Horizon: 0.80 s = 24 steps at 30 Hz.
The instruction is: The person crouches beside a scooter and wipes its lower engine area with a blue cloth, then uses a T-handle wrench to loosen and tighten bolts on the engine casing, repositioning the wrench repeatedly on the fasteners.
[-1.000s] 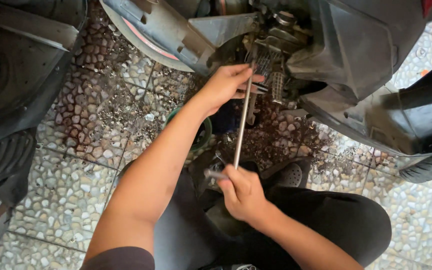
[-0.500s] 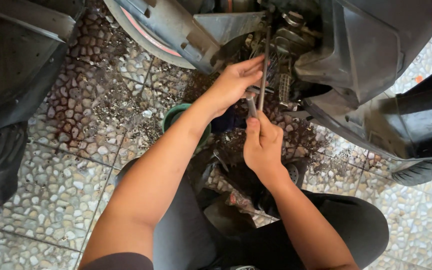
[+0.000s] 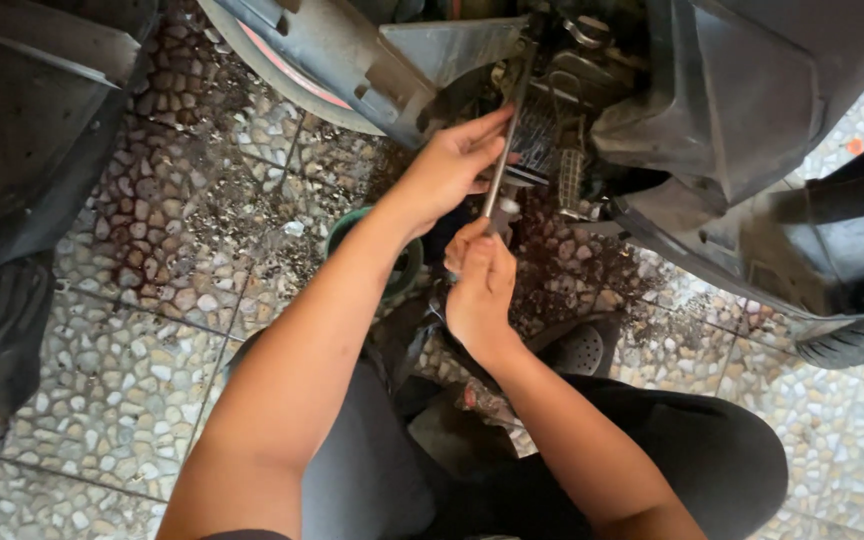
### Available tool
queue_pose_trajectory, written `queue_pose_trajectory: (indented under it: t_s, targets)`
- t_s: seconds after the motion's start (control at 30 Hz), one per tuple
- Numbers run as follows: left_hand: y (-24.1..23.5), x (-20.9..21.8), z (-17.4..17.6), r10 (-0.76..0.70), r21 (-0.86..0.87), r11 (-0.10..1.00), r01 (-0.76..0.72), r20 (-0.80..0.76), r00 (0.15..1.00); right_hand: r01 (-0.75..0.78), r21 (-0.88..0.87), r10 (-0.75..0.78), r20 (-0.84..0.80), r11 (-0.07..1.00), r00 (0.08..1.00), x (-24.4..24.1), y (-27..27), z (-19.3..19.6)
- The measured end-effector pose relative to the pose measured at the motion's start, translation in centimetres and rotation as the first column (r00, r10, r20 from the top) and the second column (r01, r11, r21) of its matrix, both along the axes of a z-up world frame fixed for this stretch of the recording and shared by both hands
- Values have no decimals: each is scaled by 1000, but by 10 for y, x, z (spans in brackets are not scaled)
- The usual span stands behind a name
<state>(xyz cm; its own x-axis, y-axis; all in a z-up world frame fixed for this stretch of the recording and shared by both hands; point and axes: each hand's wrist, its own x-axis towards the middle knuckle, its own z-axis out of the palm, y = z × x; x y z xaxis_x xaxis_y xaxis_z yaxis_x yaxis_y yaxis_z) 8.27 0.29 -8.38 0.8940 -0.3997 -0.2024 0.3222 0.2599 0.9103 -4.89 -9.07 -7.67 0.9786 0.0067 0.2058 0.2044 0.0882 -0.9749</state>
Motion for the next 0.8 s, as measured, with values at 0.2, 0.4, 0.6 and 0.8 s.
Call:
queue_pose_trajectory:
  t_s: [0.2, 0.4, 0.6, 0.8]
  targets:
    - [-4, -4, 10, -8, 89, 996, 6, 30, 1000, -29, 459, 42, -17, 888, 999, 3, 11, 15]
    - [-5, -6, 21, -14, 84, 996, 5, 100, 995, 39, 618, 2, -64, 785, 998, 16, 1, 31]
    - [19, 2, 21, 145, 70, 985, -159, 164, 976, -161, 319, 197, -82, 934, 977, 32, 11, 37]
    - [44, -33, 117, 114, 125, 970, -206, 514, 850, -184, -51, 185, 14, 982, 983, 33, 0, 28]
